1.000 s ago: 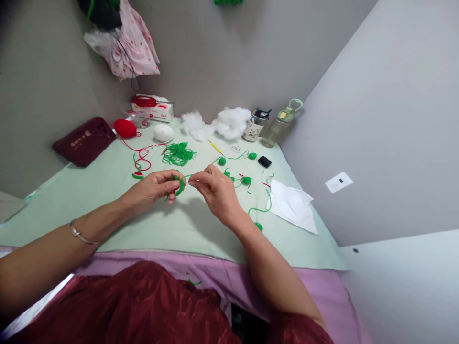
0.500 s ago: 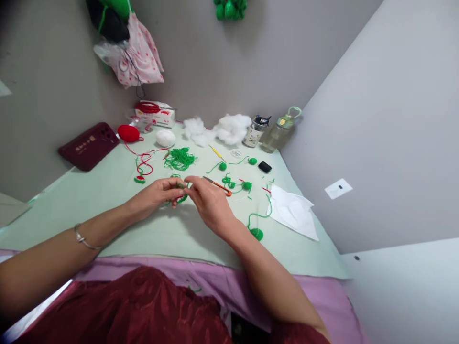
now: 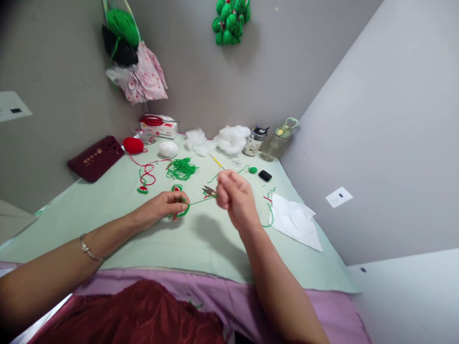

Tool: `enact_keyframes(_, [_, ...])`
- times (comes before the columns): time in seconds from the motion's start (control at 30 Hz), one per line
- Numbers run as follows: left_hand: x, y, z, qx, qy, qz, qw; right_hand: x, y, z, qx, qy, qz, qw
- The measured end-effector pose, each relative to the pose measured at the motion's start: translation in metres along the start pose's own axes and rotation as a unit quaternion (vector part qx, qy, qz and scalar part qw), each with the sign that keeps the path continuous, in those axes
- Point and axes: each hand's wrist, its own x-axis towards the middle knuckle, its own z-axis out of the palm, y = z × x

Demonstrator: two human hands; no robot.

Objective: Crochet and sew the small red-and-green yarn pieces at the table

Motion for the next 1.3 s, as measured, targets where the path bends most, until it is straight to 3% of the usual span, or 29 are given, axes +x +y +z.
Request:
enact_keyframes(0.1, [-0.001, 0.004, 0.000, -0.027, -0.016, -0.002, 1.000, 0.008, -0.005, -0.012, 0.051, 0.061, -0.032, 0.996])
enact_keyframes(0.33, [-0.003, 0.004, -0.004, -0.108, -0.030, 0.008, 0.994, 0.013, 0.001, -0.021, 0.055, 0.083, -0.004, 0.995])
enact_keyframes(0.5, [-0.002, 0.004, -0.006, -0.127, -0.014, 0.019, 0.992, 0.008, 0.005, -0.014, -0.076, 0.036, -0.014, 0.996])
enact_keyframes(0.6, [-0.002, 0.005, -0.007, -0.127, -0.026, 0.022, 0.991, 0.002, 0.010, -0.006, -0.234, -0.011, -0.104, 0.967])
enact_keyframes(0.7, [-0.003, 0.005, -0.009, -0.130, -0.038, 0.020, 0.991, -0.003, 0.015, -0.001, -0.376, -0.048, -0.195, 0.905])
enact_keyframes(0.77, [-0.003, 0.005, -0.009, -0.133, -0.043, 0.018, 0.990, -0.004, 0.018, 0.000, -0.439, -0.062, -0.223, 0.868])
enact_keyframes(0.87, [-0.004, 0.005, -0.008, -0.136, -0.051, 0.013, 0.989, -0.004, 0.019, 0.000, -0.486, -0.065, -0.251, 0.835])
enact_keyframes(1.1, [-0.004, 0.005, -0.008, -0.139, -0.058, 0.007, 0.989, -0.003, 0.018, 0.000, -0.528, -0.064, -0.263, 0.805])
enact_keyframes(1.3, [-0.003, 0.004, -0.009, -0.144, -0.067, 0.006, 0.987, -0.003, 0.019, 0.000, -0.522, -0.073, -0.266, 0.807])
